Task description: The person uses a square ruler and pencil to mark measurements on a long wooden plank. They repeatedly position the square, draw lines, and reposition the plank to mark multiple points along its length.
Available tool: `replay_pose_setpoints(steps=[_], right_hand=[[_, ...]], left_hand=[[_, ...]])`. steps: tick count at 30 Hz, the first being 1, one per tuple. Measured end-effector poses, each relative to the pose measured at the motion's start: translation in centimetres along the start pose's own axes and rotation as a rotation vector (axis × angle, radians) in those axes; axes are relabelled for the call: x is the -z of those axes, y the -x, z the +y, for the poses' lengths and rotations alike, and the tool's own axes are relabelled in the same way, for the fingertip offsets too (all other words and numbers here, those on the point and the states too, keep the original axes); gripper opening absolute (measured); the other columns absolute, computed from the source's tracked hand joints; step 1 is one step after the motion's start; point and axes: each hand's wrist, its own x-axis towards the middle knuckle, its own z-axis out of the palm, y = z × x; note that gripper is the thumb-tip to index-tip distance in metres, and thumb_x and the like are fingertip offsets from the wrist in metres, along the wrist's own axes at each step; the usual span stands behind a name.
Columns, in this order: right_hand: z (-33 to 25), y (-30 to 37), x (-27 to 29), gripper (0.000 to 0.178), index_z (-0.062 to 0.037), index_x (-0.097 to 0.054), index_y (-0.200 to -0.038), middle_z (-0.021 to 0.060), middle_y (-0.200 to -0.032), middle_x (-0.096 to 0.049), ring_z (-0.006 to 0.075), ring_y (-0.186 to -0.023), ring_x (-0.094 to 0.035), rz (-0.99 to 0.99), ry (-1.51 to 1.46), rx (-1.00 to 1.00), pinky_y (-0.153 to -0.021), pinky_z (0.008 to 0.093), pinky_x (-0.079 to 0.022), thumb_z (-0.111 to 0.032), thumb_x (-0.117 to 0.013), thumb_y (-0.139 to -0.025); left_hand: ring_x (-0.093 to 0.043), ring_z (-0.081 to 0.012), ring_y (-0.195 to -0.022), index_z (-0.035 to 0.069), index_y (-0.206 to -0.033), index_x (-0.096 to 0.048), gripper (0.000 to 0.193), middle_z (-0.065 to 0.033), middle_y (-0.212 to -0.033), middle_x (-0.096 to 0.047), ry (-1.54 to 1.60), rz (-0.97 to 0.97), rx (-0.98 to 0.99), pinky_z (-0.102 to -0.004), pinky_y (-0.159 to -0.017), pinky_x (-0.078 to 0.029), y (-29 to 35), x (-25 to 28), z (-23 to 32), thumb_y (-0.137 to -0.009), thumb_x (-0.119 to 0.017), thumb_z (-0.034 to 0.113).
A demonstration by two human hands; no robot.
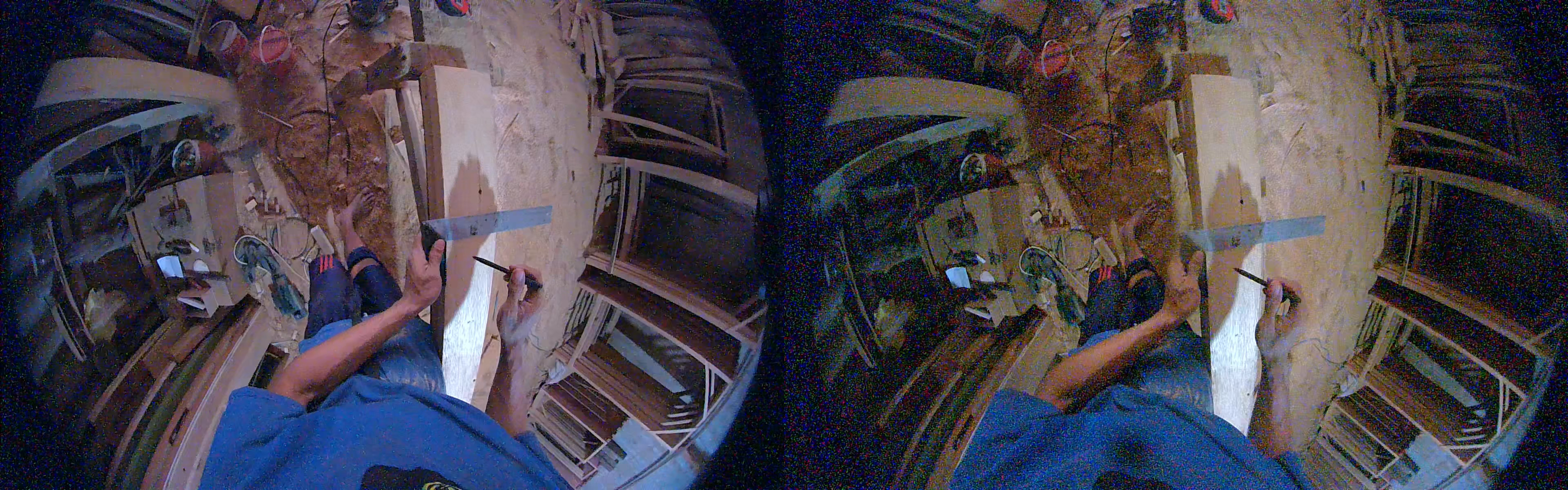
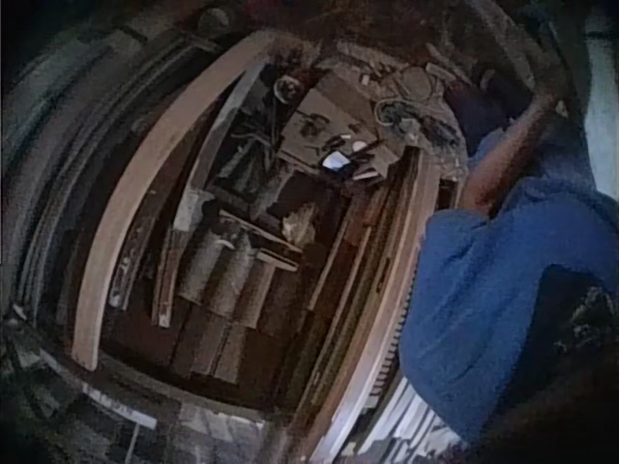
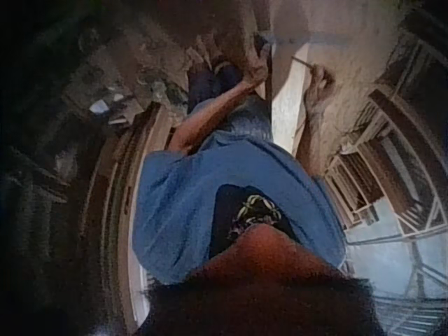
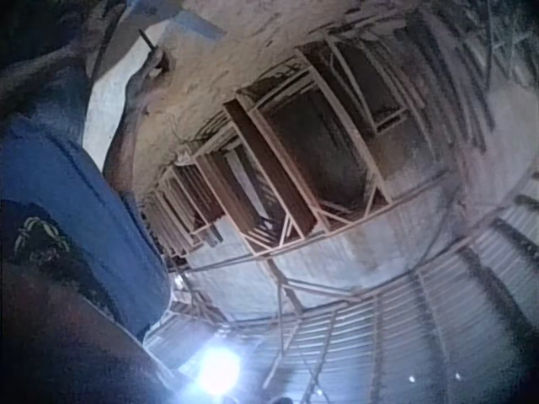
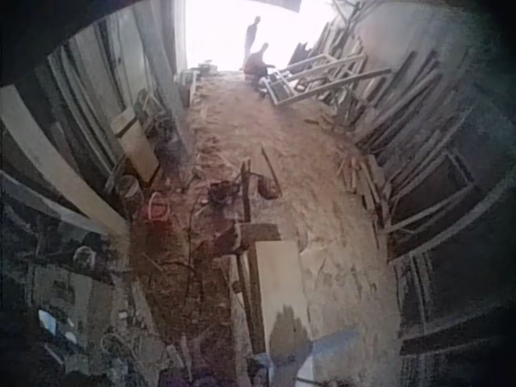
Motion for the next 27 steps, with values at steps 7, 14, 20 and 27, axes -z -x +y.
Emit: replay_pose_setpoints(steps=[7, 14, 20, 27], right_hand=[[-1.4, -2.0, -1.6, 0.019, -0.0013, -0.065, -0.1, 0.0055, -0.088, -0.065, 0.0141, -0.083, -0.057, 0.035, -0.023, 0.054, -0.079, 0.0286, -0.047, -0.019, -0.059, -0.103], [-1.8, -3.5, -2.9, 0.021, -0.0013, -0.067, -0.1, 0.0053, -0.088, -0.066, 0.0136, -0.082, -0.056, 0.04, -0.071, 0.101, -0.078, 0.0279, -0.045, -0.021, -0.061, -0.102], [-2.8, -4.4, -3.8, 0.022, -0.0012, -0.067, -0.101, 0.0053, -0.088, -0.066, 0.013, -0.083, -0.056, 0.002, -0.088, 0.118, -0.077, 0.0275, -0.045, -0.022, -0.062, -0.102], [-2.5, -4.5, -3.7, 0.023, -0.0006, -0.067, -0.101, 0.0058, -0.086, -0.066, 0.0125, -0.081, -0.056, 0.011, -0.094, 0.132, -0.076, 0.027, -0.045, -0.023, -0.062, -0.102]], left_hand=[[-0.045, -0.0383, -0.136, -0.003, -0.147, -0.041, 0.058, -0.0223, -0.144, -0.051, 0.021, -0.122, 0.18, -0.0431, -0.118, -0.027, 0.1, 0.6, 0.1, -0.105, -0.051, 0.036], [-0.047, -0.0377, -0.132, -0.004, -0.143, -0.044, 0.053, -0.0218, -0.14, -0.054, 0.026, -0.089, 0.082, -0.0427, -0.117, -0.029, -0.2, 0.6, 0.6, -0.105, -0.051, 0.033], [-0.048, -0.0372, -0.131, -0.005, -0.142, -0.043, 0.053, -0.0223, -0.138, -0.055, 0.077, -0.169, 0.174, -0.0412, -0.117, -0.03, -0.4, 0.8, -1.4, -0.104, -0.053, 0.03], [-0.045, -0.0374, -0.136, -0.005, -0.147, -0.039, 0.058, -0.0239, -0.145, -0.051, 0.065, -0.155, 0.188, -0.0407, -0.119, -0.027, 0.8, 0.8, -0.4, -0.104, -0.053, 0.032]])
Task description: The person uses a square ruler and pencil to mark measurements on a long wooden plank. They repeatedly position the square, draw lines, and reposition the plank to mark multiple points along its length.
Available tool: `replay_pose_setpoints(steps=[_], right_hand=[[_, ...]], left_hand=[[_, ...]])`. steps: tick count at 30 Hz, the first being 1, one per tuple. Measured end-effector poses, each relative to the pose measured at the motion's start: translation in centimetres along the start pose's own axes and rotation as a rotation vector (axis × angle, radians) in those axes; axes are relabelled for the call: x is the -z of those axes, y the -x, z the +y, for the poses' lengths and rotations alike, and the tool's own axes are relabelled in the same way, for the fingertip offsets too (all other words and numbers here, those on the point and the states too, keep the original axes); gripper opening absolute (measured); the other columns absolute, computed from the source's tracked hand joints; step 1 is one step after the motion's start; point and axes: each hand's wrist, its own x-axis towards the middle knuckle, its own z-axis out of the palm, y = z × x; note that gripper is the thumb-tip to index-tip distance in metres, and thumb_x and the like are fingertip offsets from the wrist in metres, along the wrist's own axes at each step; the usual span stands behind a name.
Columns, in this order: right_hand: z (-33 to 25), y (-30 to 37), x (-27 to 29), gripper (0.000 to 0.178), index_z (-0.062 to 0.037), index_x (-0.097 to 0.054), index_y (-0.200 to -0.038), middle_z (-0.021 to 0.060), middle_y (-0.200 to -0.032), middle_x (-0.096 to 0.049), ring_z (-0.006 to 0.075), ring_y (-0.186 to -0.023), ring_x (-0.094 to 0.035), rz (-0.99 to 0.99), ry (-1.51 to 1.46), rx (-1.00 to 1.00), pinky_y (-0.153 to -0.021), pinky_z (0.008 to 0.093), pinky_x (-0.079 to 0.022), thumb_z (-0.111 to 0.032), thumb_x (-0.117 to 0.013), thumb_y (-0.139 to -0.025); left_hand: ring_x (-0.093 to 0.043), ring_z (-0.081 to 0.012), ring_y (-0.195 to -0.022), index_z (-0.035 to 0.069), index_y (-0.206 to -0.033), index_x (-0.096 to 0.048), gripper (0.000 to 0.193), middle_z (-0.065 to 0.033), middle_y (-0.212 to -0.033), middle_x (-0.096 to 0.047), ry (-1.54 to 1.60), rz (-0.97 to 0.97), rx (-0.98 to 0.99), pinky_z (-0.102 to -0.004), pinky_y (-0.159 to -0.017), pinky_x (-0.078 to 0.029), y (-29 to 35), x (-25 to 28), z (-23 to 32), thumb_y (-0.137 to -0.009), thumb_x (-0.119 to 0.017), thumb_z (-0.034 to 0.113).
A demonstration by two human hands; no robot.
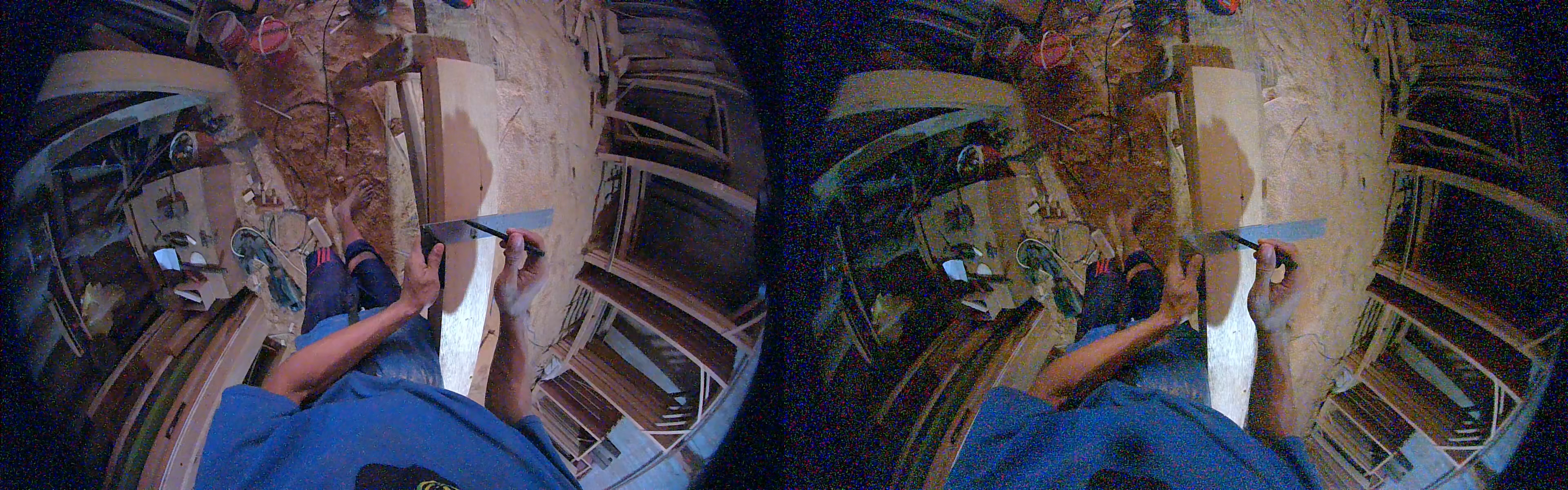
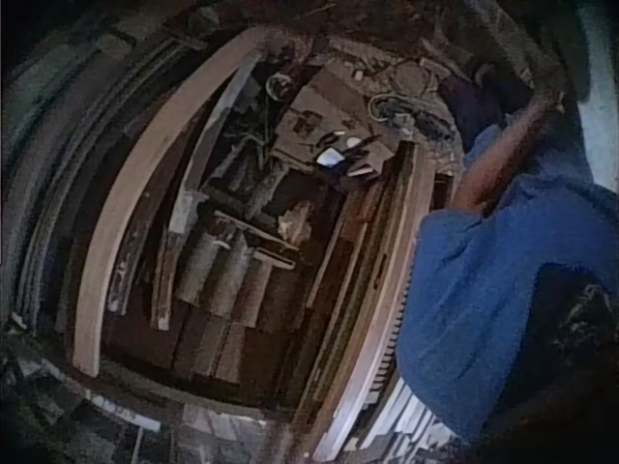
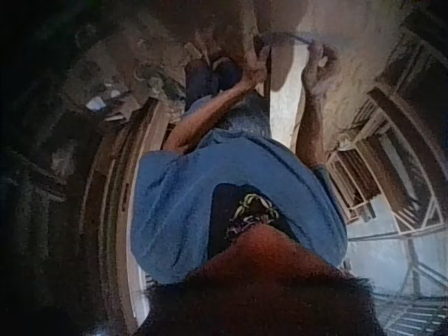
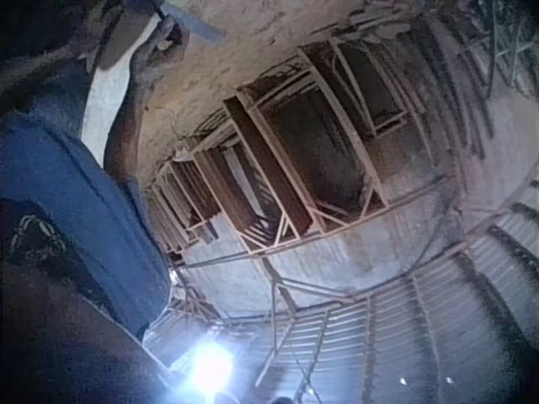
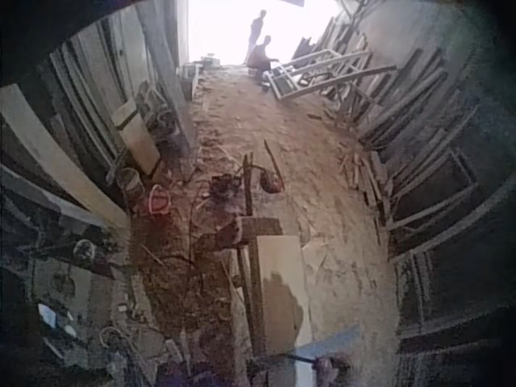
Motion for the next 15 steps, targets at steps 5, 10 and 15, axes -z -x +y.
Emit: replay_pose_setpoints(steps=[5, 10, 15], right_hand=[[0.1, 0.1, 0.0, 0.024, 0.0001, -0.067, -0.101, 0.0057, -0.086, -0.066, 0.0124, -0.081, -0.056, -0.004, 0.016, 0.002, -0.076, 0.0269, -0.045, -0.023, -0.061, -0.102], [0.0, 0.3, 0.0, 0.023, 0.0005, -0.067, -0.1, 0.0059, -0.087, -0.066, 0.013, -0.082, -0.056, 0.006, -0.01, -0.042, -0.076, 0.0273, -0.045, -0.022, -0.062, -0.102], [0.0, 0.4, -0.1, 0.022, 0.001, -0.067, -0.1, 0.0066, -0.086, -0.066, 0.0134, -0.081, -0.056, 0.022, 0.004, -0.02, -0.074, 0.0282, -0.046, -0.02, -0.062, -0.102]], left_hand=[[-0.045, -0.0393, -0.132, -0.005, -0.143, -0.041, 0.057, -0.0249, -0.139, -0.051, -0.049, 0.052, -0.055, -0.0416, -0.114, -0.028, 0.0, -0.4, -0.5, -0.104, -0.052, 0.035], [-0.056, -0.0407, -0.117, -0.003, -0.135, -0.049, 0.051, -0.024, -0.124, -0.06, -0.054, 0.039, -0.036, -0.0435, -0.104, -0.039, -0.4, -0.4, -1.2, -0.104, -0.05, 0.038], [-0.06, -0.04, -0.113, -0.002, -0.131, -0.052, 0.047, -0.0222, -0.119, -0.064, -0.027, 0.02, -0.007, -0.0438, -0.101, -0.042, -0.3, -0.1, -0.3, -0.105, -0.05, 0.036]])
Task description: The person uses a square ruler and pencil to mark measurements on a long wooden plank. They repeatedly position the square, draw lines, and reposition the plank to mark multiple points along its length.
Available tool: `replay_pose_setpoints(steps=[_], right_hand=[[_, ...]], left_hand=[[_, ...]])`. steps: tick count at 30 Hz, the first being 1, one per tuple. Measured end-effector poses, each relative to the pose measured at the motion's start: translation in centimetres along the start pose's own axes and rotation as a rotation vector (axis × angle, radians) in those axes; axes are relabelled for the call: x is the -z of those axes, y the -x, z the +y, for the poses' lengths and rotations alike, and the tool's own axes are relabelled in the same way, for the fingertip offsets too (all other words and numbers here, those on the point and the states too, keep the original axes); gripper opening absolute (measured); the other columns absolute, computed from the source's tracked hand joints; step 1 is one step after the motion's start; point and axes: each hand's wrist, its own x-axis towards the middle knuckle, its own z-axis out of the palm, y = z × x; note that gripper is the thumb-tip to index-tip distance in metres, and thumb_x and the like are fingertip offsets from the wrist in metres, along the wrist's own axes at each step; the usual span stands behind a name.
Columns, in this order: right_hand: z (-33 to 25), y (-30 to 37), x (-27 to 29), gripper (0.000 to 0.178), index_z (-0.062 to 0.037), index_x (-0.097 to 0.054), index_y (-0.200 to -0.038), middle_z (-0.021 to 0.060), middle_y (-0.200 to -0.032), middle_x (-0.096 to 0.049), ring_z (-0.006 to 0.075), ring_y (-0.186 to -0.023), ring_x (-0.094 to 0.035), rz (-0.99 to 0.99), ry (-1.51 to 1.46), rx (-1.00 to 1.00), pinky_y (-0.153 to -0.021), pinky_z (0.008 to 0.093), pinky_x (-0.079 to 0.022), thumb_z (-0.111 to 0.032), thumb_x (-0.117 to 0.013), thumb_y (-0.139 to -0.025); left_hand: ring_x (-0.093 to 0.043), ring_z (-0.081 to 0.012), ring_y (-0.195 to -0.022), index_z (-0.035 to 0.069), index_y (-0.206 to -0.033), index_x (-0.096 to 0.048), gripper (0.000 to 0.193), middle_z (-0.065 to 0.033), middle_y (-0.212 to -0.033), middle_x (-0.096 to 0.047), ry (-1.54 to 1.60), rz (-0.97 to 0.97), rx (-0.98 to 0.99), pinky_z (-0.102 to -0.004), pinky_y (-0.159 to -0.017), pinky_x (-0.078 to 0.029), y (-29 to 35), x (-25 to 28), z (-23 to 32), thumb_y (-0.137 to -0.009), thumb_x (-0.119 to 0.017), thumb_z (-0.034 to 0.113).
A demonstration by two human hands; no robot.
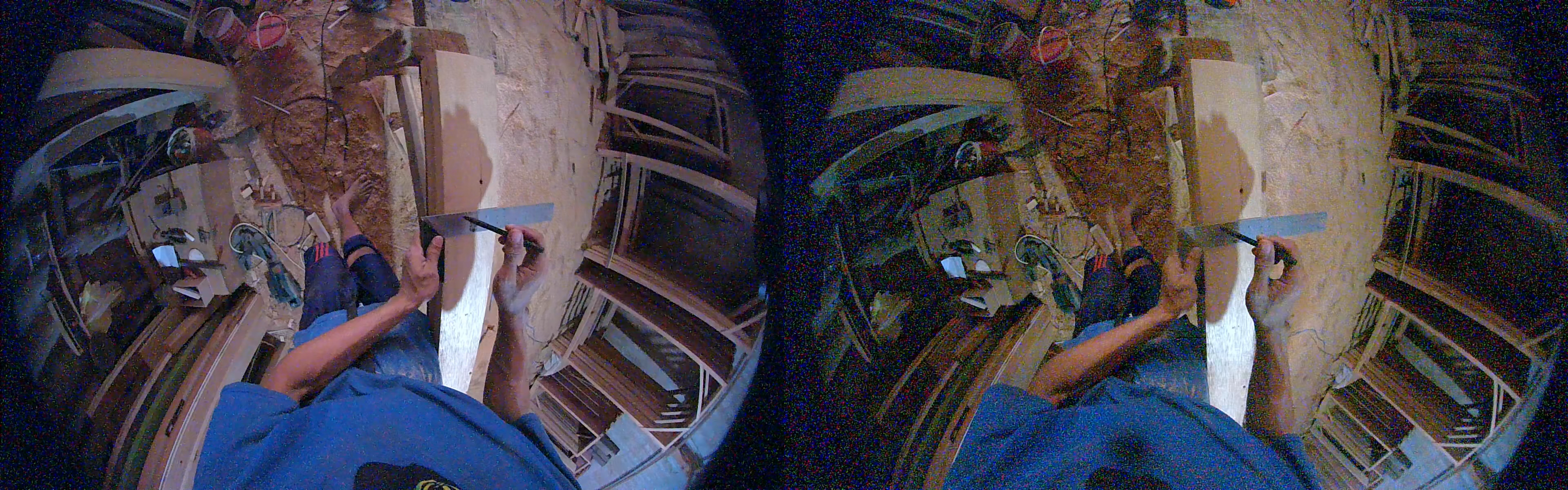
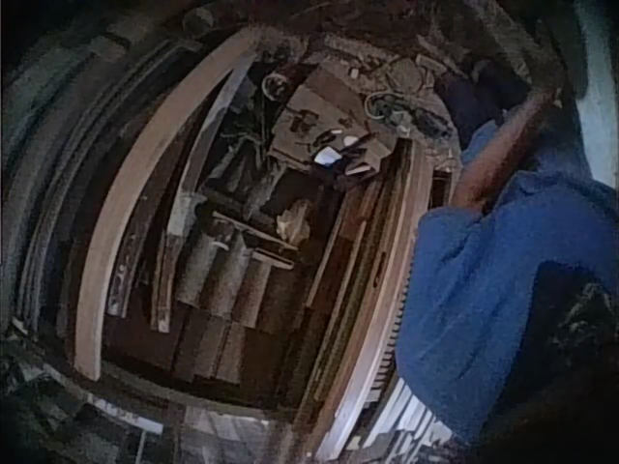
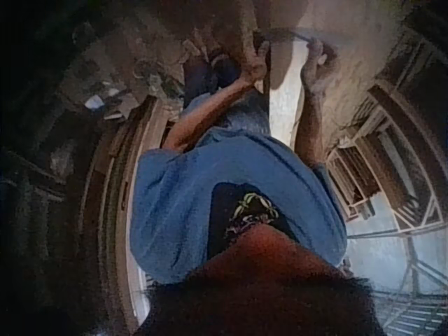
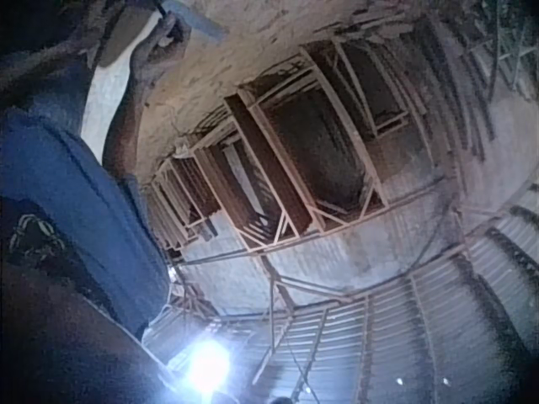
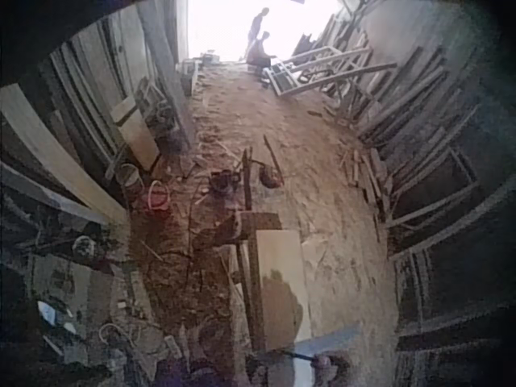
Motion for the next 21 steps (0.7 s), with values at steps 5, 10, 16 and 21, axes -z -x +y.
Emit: replay_pose_setpoints(steps=[5, 10, 16, 21], right_hand=[[0.3, -0.2, 0.0, 0.021, 0.001, -0.067, -0.1, 0.0069, -0.085, -0.066, 0.0135, -0.079, -0.056, -0.008, 0.025, 0.033, -0.073, 0.0283, -0.046, -0.02, -0.061, -0.102], [0.5, -0.2, -0.2, 0.021, 0.0012, -0.067, -0.101, 0.0061, -0.085, -0.066, 0.0134, -0.079, -0.056, -0.01, 0.008, 0.046, -0.072, 0.0277, -0.046, -0.019, -0.061, -0.102], [1.3, -0.6, -0.5, 0.021, 0.0002, -0.068, -0.101, 0.005, -0.086, -0.067, 0.012, -0.079, -0.055, -0.042, 0.059, 0.018, -0.073, 0.0266, -0.046, -0.02, -0.064, -0.101], [1.6, -1.1, -1.1, 0.02, -0.0028, -0.069, -0.1, 0.0029, -0.088, -0.069, 0.0109, -0.08, -0.055, -0.108, 0.102, -0.003, -0.074, 0.0263, -0.046, -0.022, -0.068, -0.099]], left_hand=[[-0.065, -0.0414, -0.098, -0.001, -0.12, -0.056, 0.049, -0.0234, -0.104, -0.067, -0.104, 0.173, -0.228, -0.0464, -0.086, -0.049, -0.1, -0.7, 0.5, -0.105, -0.047, 0.045], [-0.031, -0.0372, -0.135, 0.0, -0.145, -0.035, 0.057, -0.0209, -0.144, -0.038, 0.0, 0.039, -0.06, -0.042, -0.112, -0.019, 0.1, -0.1, 0.9, -0.104, -0.05, 0.038], [-0.055, -0.0394, -0.119, -0.001, -0.138, -0.046, 0.052, -0.0241, -0.127, -0.059, -0.041, 0.066, -0.023, -0.0435, -0.104, -0.038, 0.3, -0.3, 0.6, -0.104, -0.052, 0.038], [-0.061, -0.0408, -0.11, -0.002, -0.133, -0.051, 0.049, -0.0247, -0.118, -0.064, -0.011, 0.065, -0.042, -0.0443, -0.097, -0.044, 0.2, -0.5, -0.1, -0.103, -0.053, 0.038]])
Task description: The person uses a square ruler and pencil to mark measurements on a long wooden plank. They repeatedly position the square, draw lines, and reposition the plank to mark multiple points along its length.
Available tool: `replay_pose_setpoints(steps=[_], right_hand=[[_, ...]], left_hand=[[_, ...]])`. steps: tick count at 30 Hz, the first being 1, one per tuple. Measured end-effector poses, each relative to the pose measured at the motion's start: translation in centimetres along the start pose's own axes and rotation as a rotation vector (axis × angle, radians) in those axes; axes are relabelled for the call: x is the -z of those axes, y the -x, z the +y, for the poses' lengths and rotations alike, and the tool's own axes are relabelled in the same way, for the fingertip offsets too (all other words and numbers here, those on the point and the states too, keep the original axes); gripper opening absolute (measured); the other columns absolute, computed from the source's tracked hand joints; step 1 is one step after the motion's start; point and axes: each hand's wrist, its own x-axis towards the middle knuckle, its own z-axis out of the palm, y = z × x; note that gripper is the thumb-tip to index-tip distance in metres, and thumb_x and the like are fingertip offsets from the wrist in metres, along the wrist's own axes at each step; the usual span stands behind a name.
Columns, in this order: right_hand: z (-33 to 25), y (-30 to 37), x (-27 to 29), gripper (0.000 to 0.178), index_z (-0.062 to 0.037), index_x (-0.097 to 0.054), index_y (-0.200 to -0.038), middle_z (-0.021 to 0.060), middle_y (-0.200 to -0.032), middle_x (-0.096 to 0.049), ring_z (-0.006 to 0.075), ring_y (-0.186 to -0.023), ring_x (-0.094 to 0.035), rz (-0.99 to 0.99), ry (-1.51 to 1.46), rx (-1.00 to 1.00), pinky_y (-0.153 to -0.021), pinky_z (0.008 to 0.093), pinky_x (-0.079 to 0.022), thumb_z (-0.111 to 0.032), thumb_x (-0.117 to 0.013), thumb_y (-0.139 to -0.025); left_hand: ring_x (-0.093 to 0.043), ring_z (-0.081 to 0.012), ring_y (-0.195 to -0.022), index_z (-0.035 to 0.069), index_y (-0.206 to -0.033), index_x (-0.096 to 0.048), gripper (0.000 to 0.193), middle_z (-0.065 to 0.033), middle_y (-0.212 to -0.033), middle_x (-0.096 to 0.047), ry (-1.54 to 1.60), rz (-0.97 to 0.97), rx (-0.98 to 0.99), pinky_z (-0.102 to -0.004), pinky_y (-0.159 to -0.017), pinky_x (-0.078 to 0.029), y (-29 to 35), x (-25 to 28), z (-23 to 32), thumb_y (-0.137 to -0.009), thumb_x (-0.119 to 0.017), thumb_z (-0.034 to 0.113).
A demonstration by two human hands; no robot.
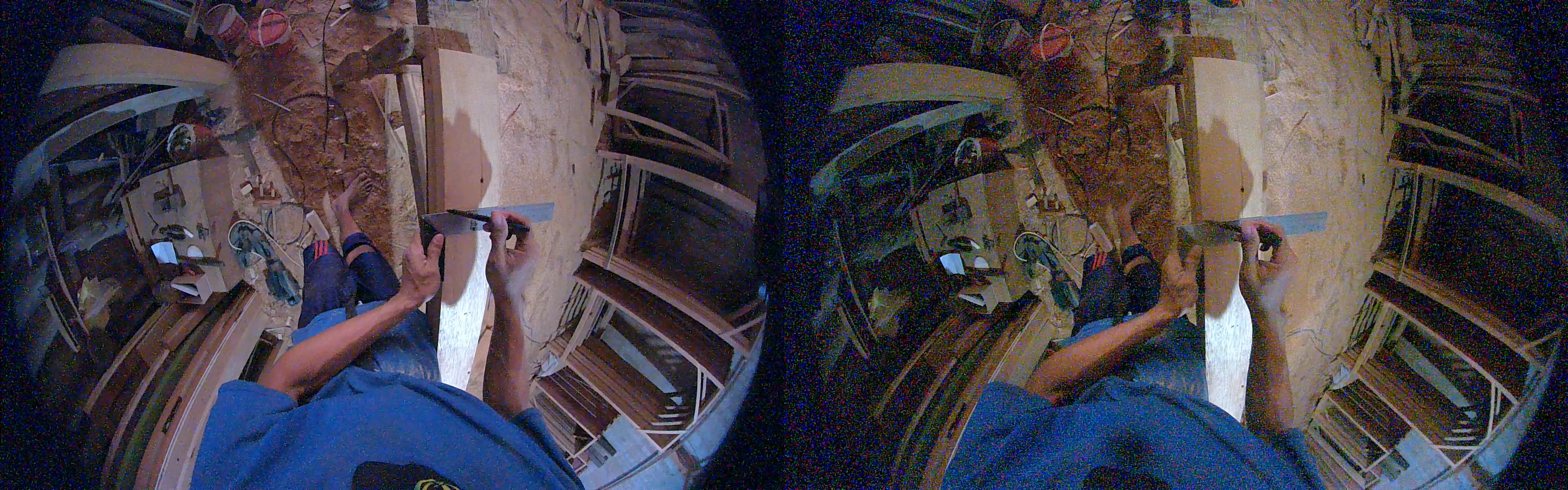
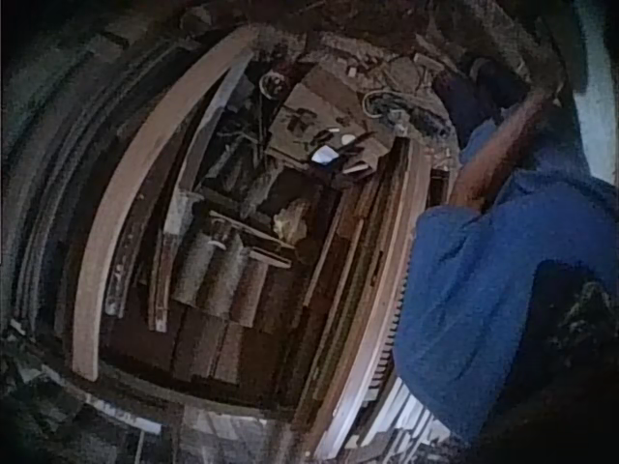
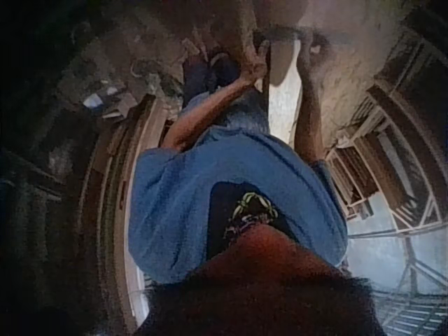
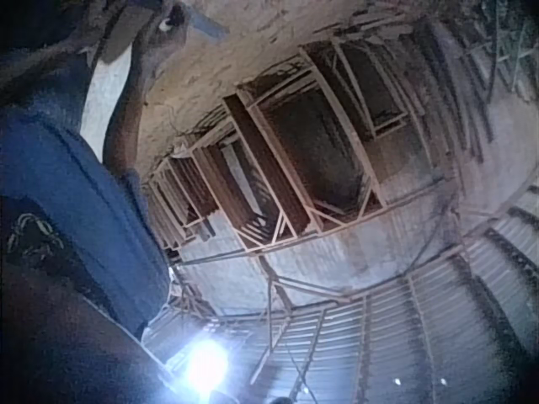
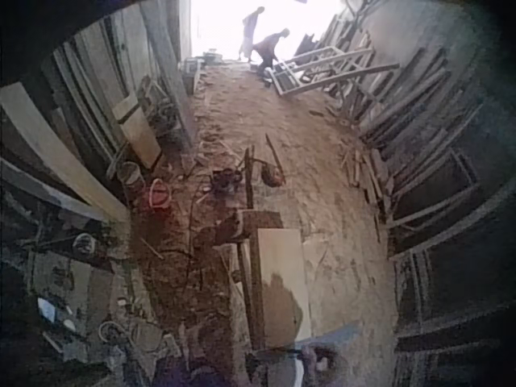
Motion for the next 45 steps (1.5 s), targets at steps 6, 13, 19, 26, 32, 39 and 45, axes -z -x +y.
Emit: replay_pose_setpoints(steps=[6, 13, 19, 26, 32, 39, 45], right_hand=[[-0.3, -0.4, 0.0, 0.019, -0.0037, -0.069, -0.098, 0.002, -0.086, -0.069, 0.0102, -0.079, -0.055, -0.022, -0.016, -0.016, -0.073, 0.0256, -0.046, -0.022, -0.069, -0.099], [0.7, -0.3, -0.1, 0.02, -0.0036, -0.068, -0.097, 0.0025, -0.084, -0.068, 0.0106, -0.077, -0.055, -0.008, -0.051, -0.015, -0.073, 0.0266, -0.046, -0.024, -0.068, -0.099], [0.9, -0.4, -0.3, 0.018, -0.0042, -0.066, -0.1, 0.0029, -0.083, -0.069, 0.0093, -0.076, -0.06, -0.045, 0.069, 0.01, -0.07, 0.0253, -0.047, -0.022, -0.066, -0.101], [0.6, -0.5, -0.8, 0.023, -0.0044, -0.064, -0.095, 0.0039, -0.082, -0.068, 0.0102, -0.077, -0.059, -0.051, 0.01, -0.066, -0.07, 0.0261, -0.047, -0.027, -0.066, -0.1], [1.4, -1.3, 0.5, 0.026, -0.0039, -0.063, -0.093, 0.0033, -0.081, -0.067, 0.0108, -0.076, -0.06, 0.112, -0.024, -0.116, -0.069, 0.0266, -0.047, -0.028, -0.064, -0.102], [-1.7, -0.8, -0.3, 0.024, -0.0036, -0.065, -0.089, 0.009, -0.081, -0.069, 0.0128, -0.069, -0.06, -0.052, 0.519, 0.193, -0.067, 0.0307, -0.048, -0.025, -0.066, -0.1], [-3.4, 0.1, -2.7, 0.018, -0.0039, -0.065, -0.093, 0.0052, -0.081, -0.067, 0.0108, -0.074, -0.061, -0.132, 0.159, 0.156, -0.07, 0.0277, -0.049, -0.02, -0.065, -0.101]], left_hand=[[-0.064, -0.0439, -0.097, -0.003, -0.119, -0.057, 0.048, -0.0265, -0.104, -0.066, -0.069, 0.086, -0.038, -0.0476, -0.086, -0.048, 0.3, -0.5, 0.0, -0.103, -0.052, 0.042], [-0.067, -0.0419, -0.096, -0.001, -0.119, -0.058, 0.048, -0.024, -0.099, -0.069, -0.078, 0.078, -0.065, -0.0463, -0.084, -0.05, 0.3, -0.4, 0.1, -0.105, -0.049, 0.044], [-0.061, -0.0424, -0.115, -0.005, -0.134, -0.052, 0.049, -0.0263, -0.122, -0.065, -0.003, 0.0, 0.076, -0.0448, -0.101, -0.044, 0.4, 0.1, 1.3, -0.103, -0.054, 0.032], [-0.054, -0.0425, -0.126, -0.005, -0.139, -0.048, 0.052, -0.0275, -0.132, -0.06, -0.06, 0.045, 0.052, -0.0448, -0.111, -0.037, 0.5, -0.2, 1.4, -0.103, -0.054, 0.032], [-0.064, -0.045, -0.101, -0.001, -0.122, -0.056, 0.047, -0.0251, -0.105, -0.067, -0.107, 0.137, -0.117, -0.0478, -0.088, -0.048, 0.3, -0.5, 0.5, -0.104, -0.051, 0.042], [-0.067, -0.0437, -0.094, -0.001, -0.117, -0.058, 0.045, -0.0246, -0.098, -0.069, -0.072, 0.129, -0.088, -0.0475, -0.082, -0.05, 0.4, -0.8, 0.1, -0.104, -0.052, 0.042], [-0.064, -0.0395, -0.102, -0.001, -0.123, -0.057, 0.043, -0.0234, -0.109, -0.067, 0.027, 0.031, 0.108, -0.0447, -0.09, -0.048, 0.4, -0.5, -0.1, -0.103, -0.054, 0.036]])
